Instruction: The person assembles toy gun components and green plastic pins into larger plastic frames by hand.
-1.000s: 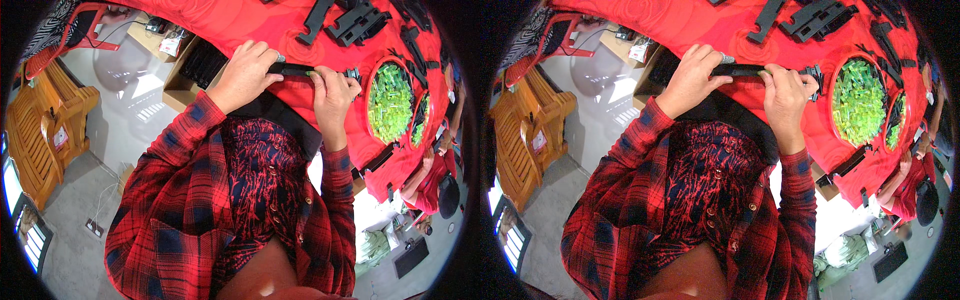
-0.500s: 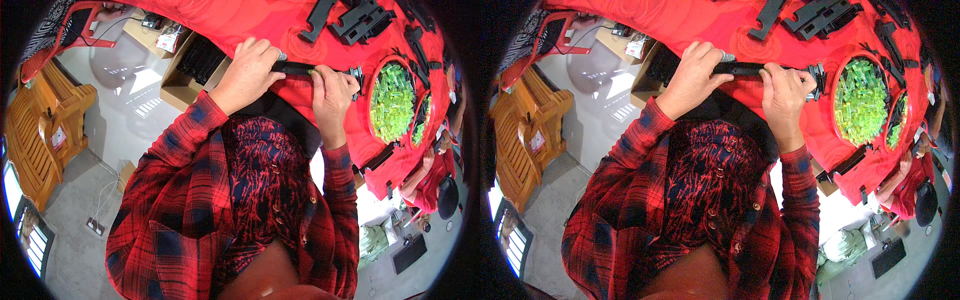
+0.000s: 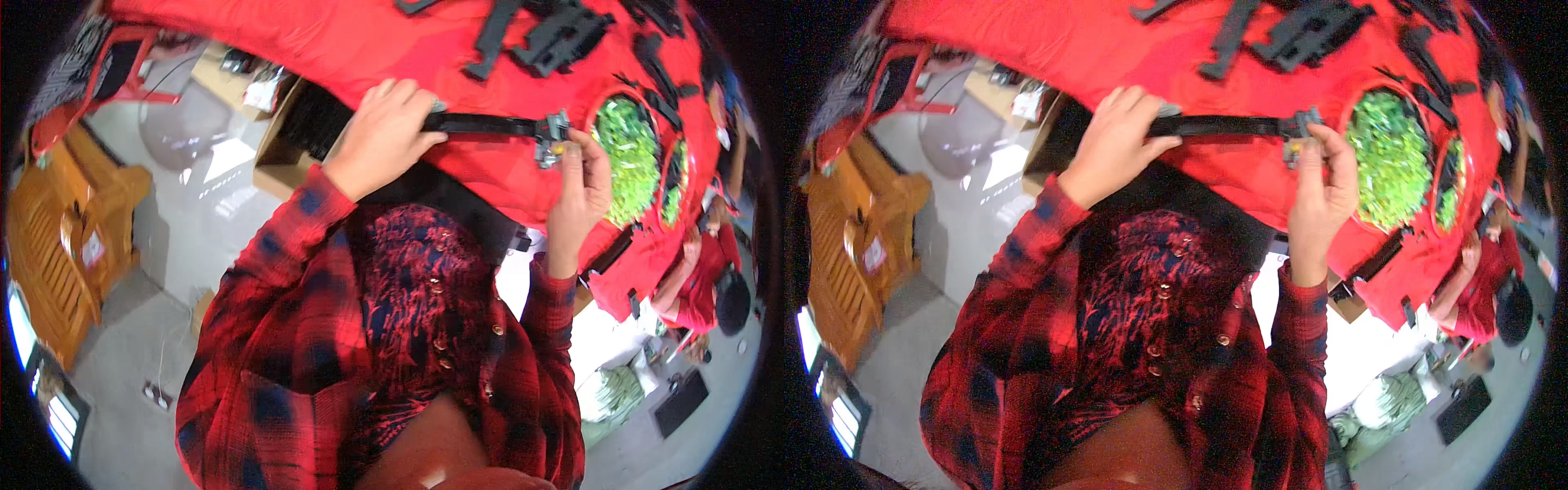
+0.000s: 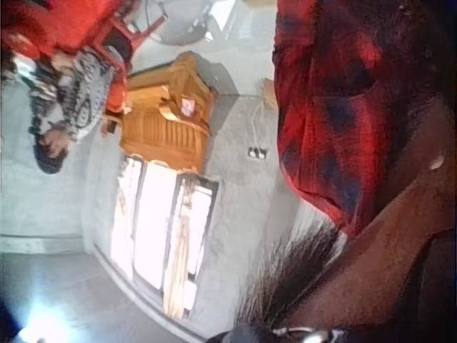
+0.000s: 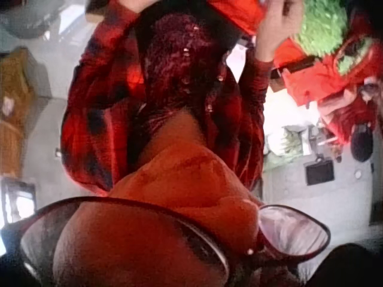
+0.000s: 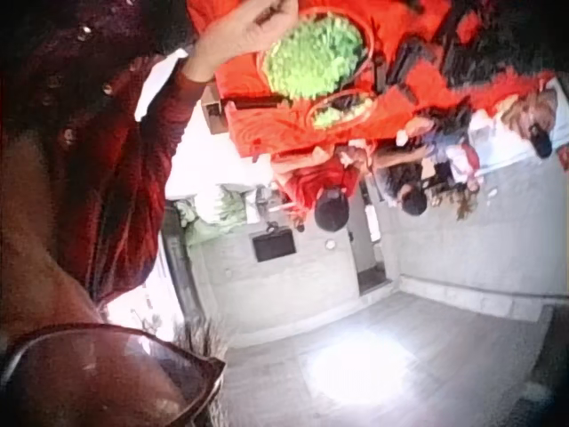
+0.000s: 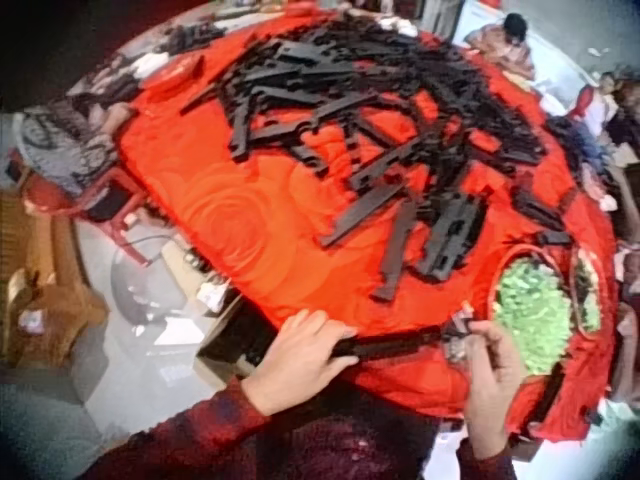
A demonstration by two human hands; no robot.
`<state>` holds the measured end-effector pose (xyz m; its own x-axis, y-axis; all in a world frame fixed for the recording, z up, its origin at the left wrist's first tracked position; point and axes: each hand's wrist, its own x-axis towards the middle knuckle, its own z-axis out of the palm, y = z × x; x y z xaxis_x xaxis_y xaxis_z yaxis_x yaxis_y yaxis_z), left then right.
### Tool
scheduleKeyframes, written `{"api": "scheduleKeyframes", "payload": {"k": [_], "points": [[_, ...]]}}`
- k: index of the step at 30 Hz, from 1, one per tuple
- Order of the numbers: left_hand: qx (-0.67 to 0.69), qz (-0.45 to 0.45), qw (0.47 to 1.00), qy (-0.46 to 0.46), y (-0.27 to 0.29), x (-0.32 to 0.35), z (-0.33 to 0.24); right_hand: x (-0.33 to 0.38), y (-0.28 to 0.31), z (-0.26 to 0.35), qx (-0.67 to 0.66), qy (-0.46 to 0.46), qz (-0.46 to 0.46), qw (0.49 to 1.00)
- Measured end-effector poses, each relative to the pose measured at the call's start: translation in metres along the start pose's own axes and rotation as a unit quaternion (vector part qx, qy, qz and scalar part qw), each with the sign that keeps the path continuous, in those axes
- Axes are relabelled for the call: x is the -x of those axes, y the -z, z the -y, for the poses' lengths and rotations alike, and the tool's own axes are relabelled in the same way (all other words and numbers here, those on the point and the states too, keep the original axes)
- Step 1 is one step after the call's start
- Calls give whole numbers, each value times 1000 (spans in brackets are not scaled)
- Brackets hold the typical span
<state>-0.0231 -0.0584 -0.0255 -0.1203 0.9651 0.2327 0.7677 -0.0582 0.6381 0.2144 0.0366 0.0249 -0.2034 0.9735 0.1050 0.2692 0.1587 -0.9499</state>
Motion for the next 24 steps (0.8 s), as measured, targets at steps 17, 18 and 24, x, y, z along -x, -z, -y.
{"api": "scheduleKeyframes", "payload": {"k": [17, 18, 24], "points": [[193, 92, 970, 115, 15, 28, -56, -47, 80, -32, 498, 166, -206, 826], [176, 126, 966, 142, 17, 27, -64, -39, 76, -26, 444, 142, -220, 857], [208, 88, 973, 41, -1, 36, -85, 25, 25, 13, 78, -47, -63, 994]]}}
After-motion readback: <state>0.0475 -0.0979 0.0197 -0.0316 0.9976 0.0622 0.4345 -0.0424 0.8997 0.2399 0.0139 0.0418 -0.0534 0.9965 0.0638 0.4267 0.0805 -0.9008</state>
